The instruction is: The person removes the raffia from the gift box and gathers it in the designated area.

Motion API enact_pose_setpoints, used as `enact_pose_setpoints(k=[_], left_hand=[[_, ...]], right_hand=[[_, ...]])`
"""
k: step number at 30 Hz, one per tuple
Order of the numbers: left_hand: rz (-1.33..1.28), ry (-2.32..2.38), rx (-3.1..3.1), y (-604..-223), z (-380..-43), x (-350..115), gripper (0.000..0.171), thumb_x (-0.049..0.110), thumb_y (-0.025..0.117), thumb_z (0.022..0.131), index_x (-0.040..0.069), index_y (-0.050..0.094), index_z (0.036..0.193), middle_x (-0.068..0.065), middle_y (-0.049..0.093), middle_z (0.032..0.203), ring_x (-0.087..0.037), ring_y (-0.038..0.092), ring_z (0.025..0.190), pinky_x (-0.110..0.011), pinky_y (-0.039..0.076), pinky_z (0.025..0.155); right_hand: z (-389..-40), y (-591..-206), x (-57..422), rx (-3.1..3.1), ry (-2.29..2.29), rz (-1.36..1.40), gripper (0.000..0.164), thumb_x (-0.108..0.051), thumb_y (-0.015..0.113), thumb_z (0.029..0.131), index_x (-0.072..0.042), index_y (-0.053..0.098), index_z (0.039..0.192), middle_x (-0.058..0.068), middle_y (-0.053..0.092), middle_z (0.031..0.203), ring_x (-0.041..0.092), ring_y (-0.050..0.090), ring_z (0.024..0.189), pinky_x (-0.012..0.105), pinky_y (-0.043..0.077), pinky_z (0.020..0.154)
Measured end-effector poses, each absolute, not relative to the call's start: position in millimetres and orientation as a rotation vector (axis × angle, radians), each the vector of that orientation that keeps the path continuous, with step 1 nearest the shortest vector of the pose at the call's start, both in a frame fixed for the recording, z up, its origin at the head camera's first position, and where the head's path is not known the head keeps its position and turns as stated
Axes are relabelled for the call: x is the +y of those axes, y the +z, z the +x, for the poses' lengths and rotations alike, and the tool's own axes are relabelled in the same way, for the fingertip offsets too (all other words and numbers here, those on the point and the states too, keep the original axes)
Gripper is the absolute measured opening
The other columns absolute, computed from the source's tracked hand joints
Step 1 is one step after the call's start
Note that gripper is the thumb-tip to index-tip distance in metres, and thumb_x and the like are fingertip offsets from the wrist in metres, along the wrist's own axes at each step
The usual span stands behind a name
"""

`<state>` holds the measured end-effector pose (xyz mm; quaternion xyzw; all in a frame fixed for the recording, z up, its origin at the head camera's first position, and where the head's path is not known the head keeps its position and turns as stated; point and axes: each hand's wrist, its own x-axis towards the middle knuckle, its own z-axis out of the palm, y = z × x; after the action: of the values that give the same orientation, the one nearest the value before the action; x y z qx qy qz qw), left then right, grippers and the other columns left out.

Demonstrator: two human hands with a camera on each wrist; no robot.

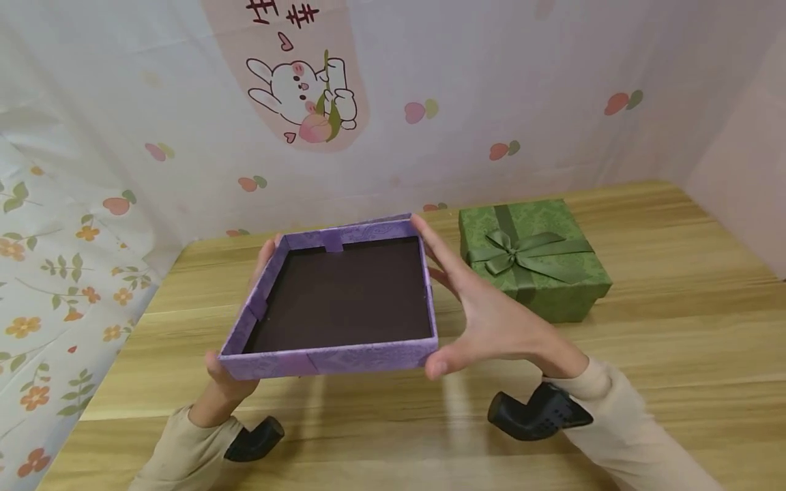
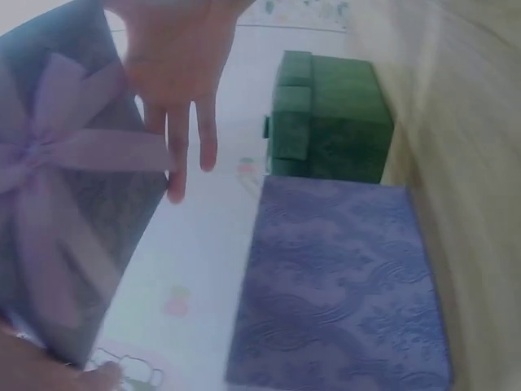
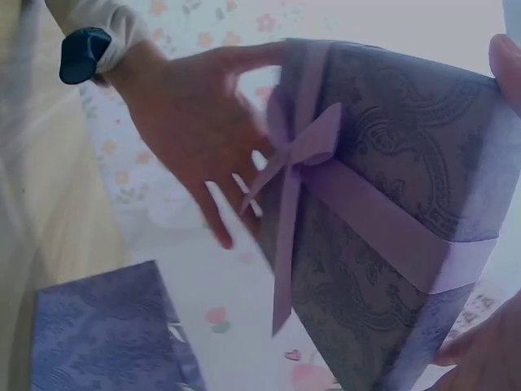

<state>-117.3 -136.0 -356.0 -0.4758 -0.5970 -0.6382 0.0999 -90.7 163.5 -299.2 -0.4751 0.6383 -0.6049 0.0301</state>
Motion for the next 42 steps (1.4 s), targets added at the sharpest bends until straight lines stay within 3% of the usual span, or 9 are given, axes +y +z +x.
enact_pose_setpoints(k=[1,7,16,21,27,29,34,42], left_hand=[[-1.392,-1.879,-1.833,-342,-111,-132,0.101,0.075,0.033,0.082,0.008,0.000,0.150,-0.012,-0.004,0.155,-0.032,-0.001,0.139,-0.053,0.008,0.107],[-1.449,-1.817,-2.040,-296,-88,-146,0.096,0.070,0.036,0.086,0.009,-0.003,0.150,-0.011,-0.011,0.154,-0.031,-0.010,0.139,-0.058,0.003,0.105],[-1.609,-1.769,-2.149,-273,-85,-200,0.111,0.064,0.055,0.081,0.002,-0.009,0.147,-0.016,-0.016,0.152,-0.032,-0.016,0.137,-0.037,0.000,0.110],[-1.656,-1.764,-2.074,-263,-89,-215,0.117,0.053,0.068,0.077,-0.006,-0.005,0.145,-0.020,-0.012,0.152,-0.032,-0.013,0.137,-0.035,0.000,0.111],[-1.706,-1.855,-2.005,-258,-92,-239,0.116,0.036,0.077,0.076,-0.011,-0.005,0.143,-0.022,-0.010,0.152,-0.033,-0.004,0.138,-0.029,0.014,0.110],[-1.722,-1.914,-1.998,-258,-96,-246,0.115,0.032,0.078,0.076,-0.011,-0.005,0.143,-0.022,-0.008,0.152,-0.032,0.002,0.138,-0.028,0.021,0.108],[-1.693,-1.958,-2.045,-262,-105,-261,0.111,0.027,0.078,0.076,-0.010,-0.002,0.144,-0.019,-0.004,0.153,-0.029,0.008,0.137,-0.026,0.024,0.106],[-1.675,-1.931,-2.208,-274,-120,-279,0.110,0.029,0.075,0.080,-0.011,-0.005,0.143,-0.022,-0.005,0.152,-0.028,0.005,0.139,-0.023,0.020,0.107]], right_hand=[[-91,-298,164,1.945,-1.888,-1.492,0.119,-0.051,0.073,0.074,-0.006,-0.008,0.148,0.022,-0.002,0.152,0.039,0.010,0.136,0.029,0.025,0.107],[-87,-293,157,1.889,-1.930,-1.556,0.120,-0.047,0.074,0.074,-0.004,-0.009,0.148,0.024,-0.003,0.151,0.038,0.009,0.136,0.032,0.027,0.107],[-81,-287,120,1.818,-2.021,-1.574,0.115,-0.038,0.074,0.076,-0.005,-0.009,0.148,0.023,-0.001,0.152,0.043,0.015,0.135,0.040,0.028,0.106],[-85,-276,100,1.901,-1.966,-1.578,0.120,-0.040,0.076,0.074,-0.005,-0.012,0.147,0.013,-0.007,0.154,0.035,0.011,0.138,0.039,0.022,0.109],[-94,-268,76,1.915,-1.949,-1.542,0.121,-0.048,0.074,0.073,-0.007,-0.011,0.148,0.003,-0.012,0.154,0.027,0.016,0.139,0.040,0.019,0.110],[-97,-270,72,1.941,-1.926,-1.477,0.121,-0.050,0.074,0.071,-0.012,-0.010,0.149,-0.003,-0.013,0.154,0.023,0.017,0.139,0.037,0.020,0.110],[-104,-280,65,1.939,-1.870,-1.298,0.117,-0.047,0.076,0.072,-0.021,-0.008,0.150,-0.009,-0.013,0.153,0.014,0.020,0.137,0.031,0.023,0.108],[-114,-296,58,1.904,-1.818,-1.048,0.113,-0.035,0.079,0.073,-0.026,-0.004,0.150,-0.013,-0.007,0.153,0.012,0.027,0.134,0.030,0.029,0.105]])
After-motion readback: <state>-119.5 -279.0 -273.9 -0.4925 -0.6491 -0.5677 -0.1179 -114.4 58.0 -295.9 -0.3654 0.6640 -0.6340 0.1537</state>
